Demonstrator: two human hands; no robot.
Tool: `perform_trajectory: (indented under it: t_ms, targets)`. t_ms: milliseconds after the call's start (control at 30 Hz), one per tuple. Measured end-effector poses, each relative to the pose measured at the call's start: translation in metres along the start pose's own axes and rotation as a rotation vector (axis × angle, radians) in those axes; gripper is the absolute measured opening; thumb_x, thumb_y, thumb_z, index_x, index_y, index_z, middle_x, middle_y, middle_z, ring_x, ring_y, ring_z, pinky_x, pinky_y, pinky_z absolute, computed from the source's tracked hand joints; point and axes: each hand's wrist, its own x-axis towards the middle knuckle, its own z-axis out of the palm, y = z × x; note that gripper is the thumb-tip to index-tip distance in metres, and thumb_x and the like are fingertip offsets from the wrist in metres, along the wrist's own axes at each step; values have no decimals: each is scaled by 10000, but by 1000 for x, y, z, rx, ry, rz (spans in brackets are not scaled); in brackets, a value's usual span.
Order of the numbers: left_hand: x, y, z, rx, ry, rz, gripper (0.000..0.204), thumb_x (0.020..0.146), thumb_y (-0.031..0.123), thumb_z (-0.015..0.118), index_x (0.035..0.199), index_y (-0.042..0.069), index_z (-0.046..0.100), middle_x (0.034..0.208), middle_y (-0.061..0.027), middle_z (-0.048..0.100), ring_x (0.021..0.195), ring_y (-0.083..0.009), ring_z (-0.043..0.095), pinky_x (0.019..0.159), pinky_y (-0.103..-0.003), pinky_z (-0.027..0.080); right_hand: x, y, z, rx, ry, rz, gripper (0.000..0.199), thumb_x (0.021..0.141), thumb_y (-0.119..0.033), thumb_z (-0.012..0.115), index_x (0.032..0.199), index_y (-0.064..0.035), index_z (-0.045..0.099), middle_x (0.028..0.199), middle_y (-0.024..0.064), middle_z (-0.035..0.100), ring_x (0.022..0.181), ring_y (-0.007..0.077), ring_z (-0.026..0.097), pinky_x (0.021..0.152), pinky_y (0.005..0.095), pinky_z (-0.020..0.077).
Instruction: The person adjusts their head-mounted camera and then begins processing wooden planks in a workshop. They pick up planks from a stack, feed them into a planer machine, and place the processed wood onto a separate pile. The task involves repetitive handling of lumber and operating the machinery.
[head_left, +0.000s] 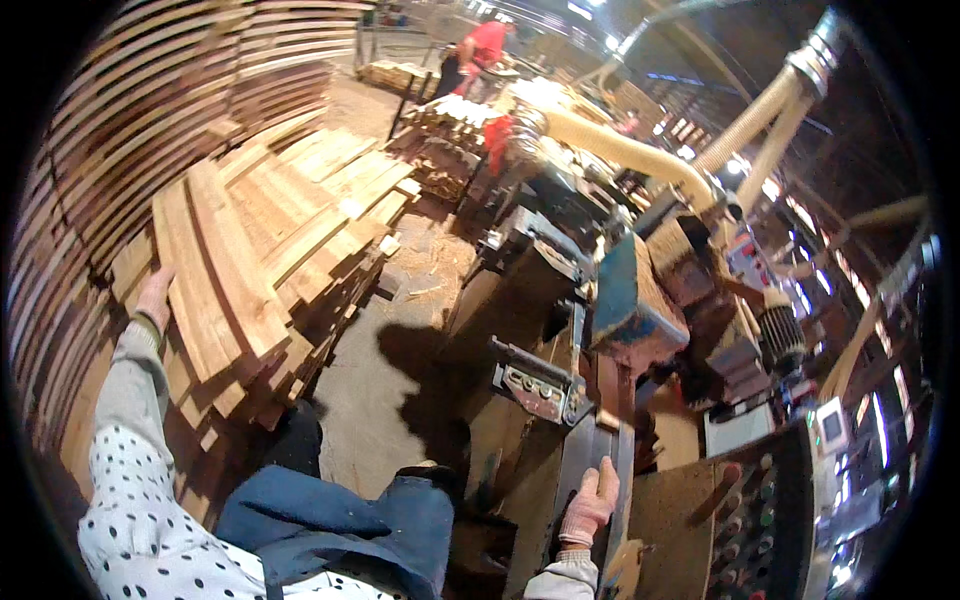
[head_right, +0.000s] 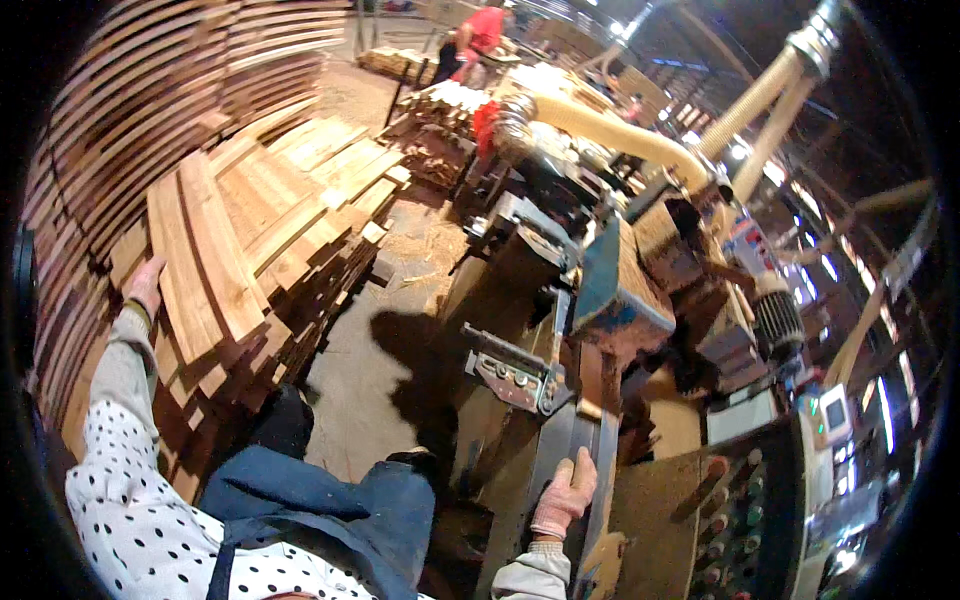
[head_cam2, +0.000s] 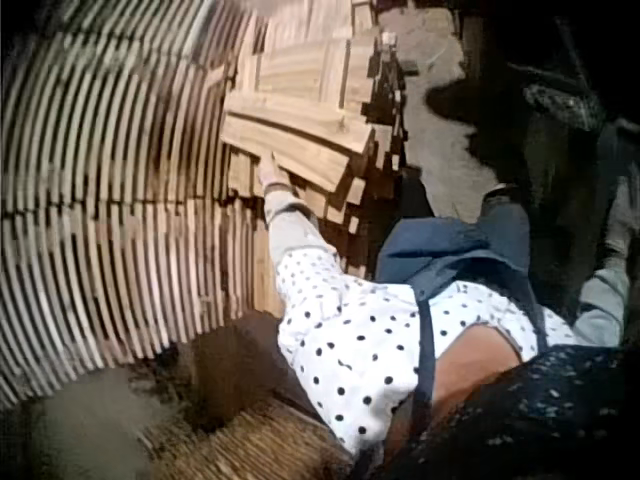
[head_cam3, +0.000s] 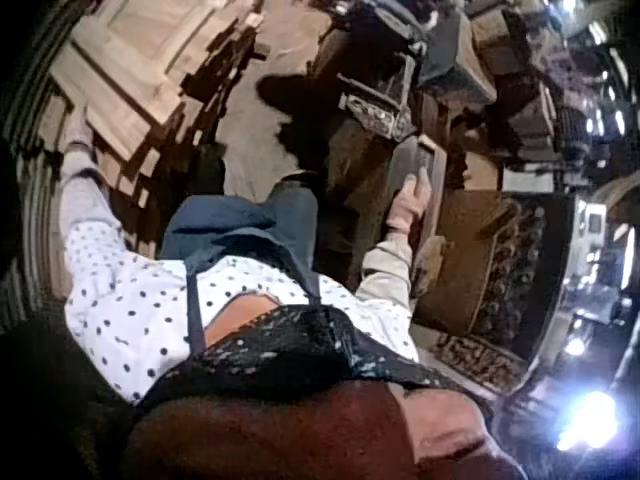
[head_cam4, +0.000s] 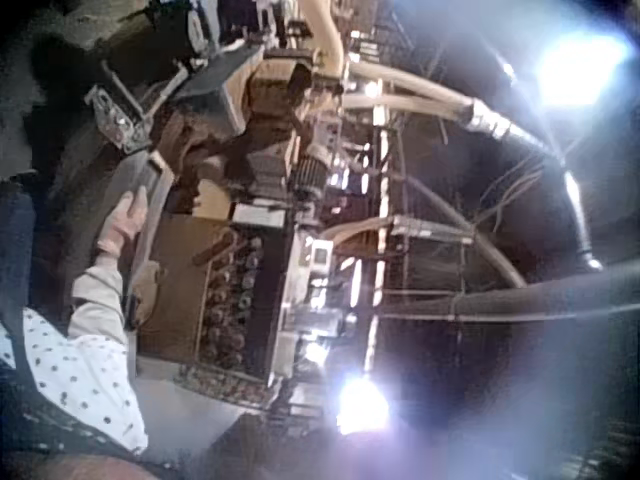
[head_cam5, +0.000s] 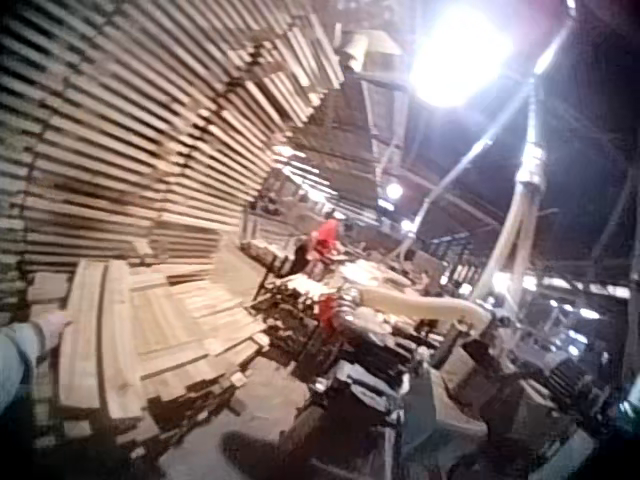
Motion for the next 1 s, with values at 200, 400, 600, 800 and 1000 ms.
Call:
perform_trajectory:
  t_ms: [200, 400, 600, 800, 1000]
  targets:
    - [-65, 35, 3, -119, -54, 20, 599, 926, 320, 764, 1391, -23, 606, 1356, -118, 650, 1209, -275, 628, 1075, -392, 494, -35, -15, -5, 4, -72, 43, 366, 1006, -72, 623, 1362, 15, 638, 1384, 130, 645, 1268, 252, 603, 1125, 365, 444]
    - [-134, 31, 36, -169, -309, 182, 327, 1008, 246, 656, 1265, 44, 676, 1152, -27, 702, 1073, -178, 667, 981, -342, 541, -77, -113, 13, 186, -318, -17, 406, 965, -75, 663, 1365, -3, 643, 1356, 131, 659, 1231, 264, 627, 1091, 378, 476]
    - [-305, -29, 208, -286, -637, 68, 247, 1029, 185, 634, 1191, 3, 680, 1101, -56, 705, 1038, -161, 656, 963, -316, 519, -119, -227, 12, 34, -567, -720, 895, 687, -370, 891, 1451, -54, 550, 1389, 271, 584, 1238, 435, 594, 1084, 484, 463]
    - [-463, -6, 282, -16, -1205, -448, 406, 1009, 244, 687, 1330, 10, 605, 1145, -61, 688, 963, -129, 666, 767, -289, 587, -163, -171, -74, -225, -258, -319, 885, 655, -131, 886, 1462, -24, 538, 1264, 198, 668, 1131, 409, 653, 992, 478, 526]
    - [-407, 0, 276, 170, -1249, -166, 455, 1014, 210, 673, 1424, 47, 563, 1215, -68, 694, 1002, -152, 691, 858, -301, 575, -228, -90, -200, -490, -173, 32, 753, 723, -76, 767, 1439, 24, 557, 1300, 269, 640, 1150, 440, 636, 1004, 490, 508]
